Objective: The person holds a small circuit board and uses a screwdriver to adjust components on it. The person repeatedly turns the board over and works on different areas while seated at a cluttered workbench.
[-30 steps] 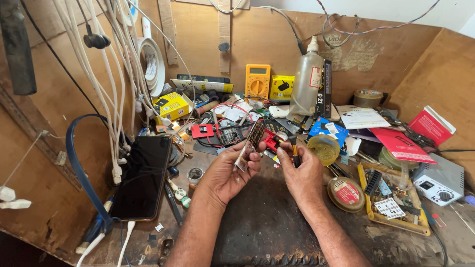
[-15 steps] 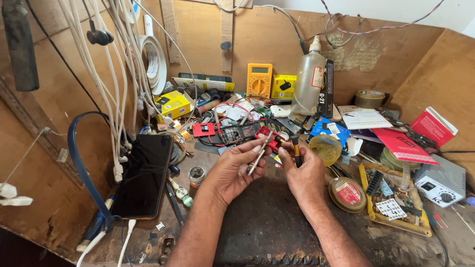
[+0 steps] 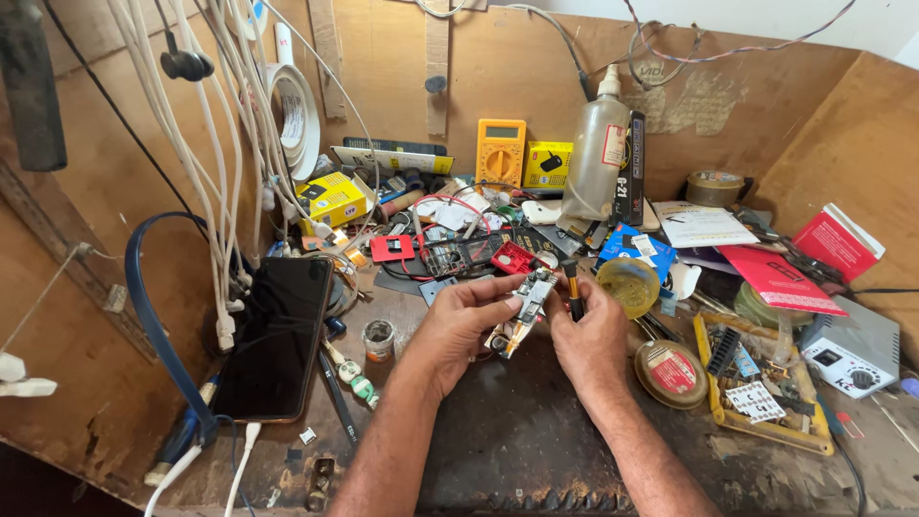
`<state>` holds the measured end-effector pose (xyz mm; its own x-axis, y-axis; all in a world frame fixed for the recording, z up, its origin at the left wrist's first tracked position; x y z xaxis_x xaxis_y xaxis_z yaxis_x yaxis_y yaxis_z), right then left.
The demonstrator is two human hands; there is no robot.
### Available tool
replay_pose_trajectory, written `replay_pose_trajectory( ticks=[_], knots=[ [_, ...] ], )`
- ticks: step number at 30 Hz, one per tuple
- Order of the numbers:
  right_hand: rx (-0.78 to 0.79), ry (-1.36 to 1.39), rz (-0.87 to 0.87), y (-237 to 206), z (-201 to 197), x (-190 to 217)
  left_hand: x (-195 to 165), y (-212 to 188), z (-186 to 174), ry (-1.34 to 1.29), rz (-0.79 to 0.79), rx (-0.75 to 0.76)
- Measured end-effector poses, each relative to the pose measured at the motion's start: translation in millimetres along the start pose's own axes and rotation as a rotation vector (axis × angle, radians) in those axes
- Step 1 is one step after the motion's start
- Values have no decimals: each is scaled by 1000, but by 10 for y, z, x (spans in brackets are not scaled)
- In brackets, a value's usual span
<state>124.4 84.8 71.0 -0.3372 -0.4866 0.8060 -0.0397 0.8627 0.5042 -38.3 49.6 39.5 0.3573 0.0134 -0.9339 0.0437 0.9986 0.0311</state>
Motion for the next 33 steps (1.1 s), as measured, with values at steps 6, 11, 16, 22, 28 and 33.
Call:
replay_pose_trajectory(
  ticks=[6, 11, 16, 22, 28, 33],
  knots=[
    [-24, 40, -5, 1, -4, 40, -8, -10, 23, 45, -1, 16],
    [-56, 503, 376, -74, -6, -148, -11, -9, 19, 115, 30, 2],
    [105, 786, 444, -86, 114, -37, -49, 2, 62, 131, 93, 49],
    [113, 799, 458, -80, 131, -59, 25, 7, -69, 13, -12, -84],
    [75, 801, 476, -68, 95, -125, 15, 54, -249, -240, 8, -204],
    [76, 817, 483, -61, 97, -111, -39, 88, -249, -373, 105, -162]
  ],
)
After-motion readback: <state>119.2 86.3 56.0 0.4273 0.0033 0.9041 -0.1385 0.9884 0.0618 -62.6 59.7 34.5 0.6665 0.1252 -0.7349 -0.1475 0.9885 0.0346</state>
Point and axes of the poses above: each hand's wrist, its own y-axis towards the middle knuckle, its own z-axis out of the palm, x = y × z, the point moved 8 cm from there along y, towards the middle knuckle, and after that the axes turned 7 degrees about y, right-handed, at the moved point
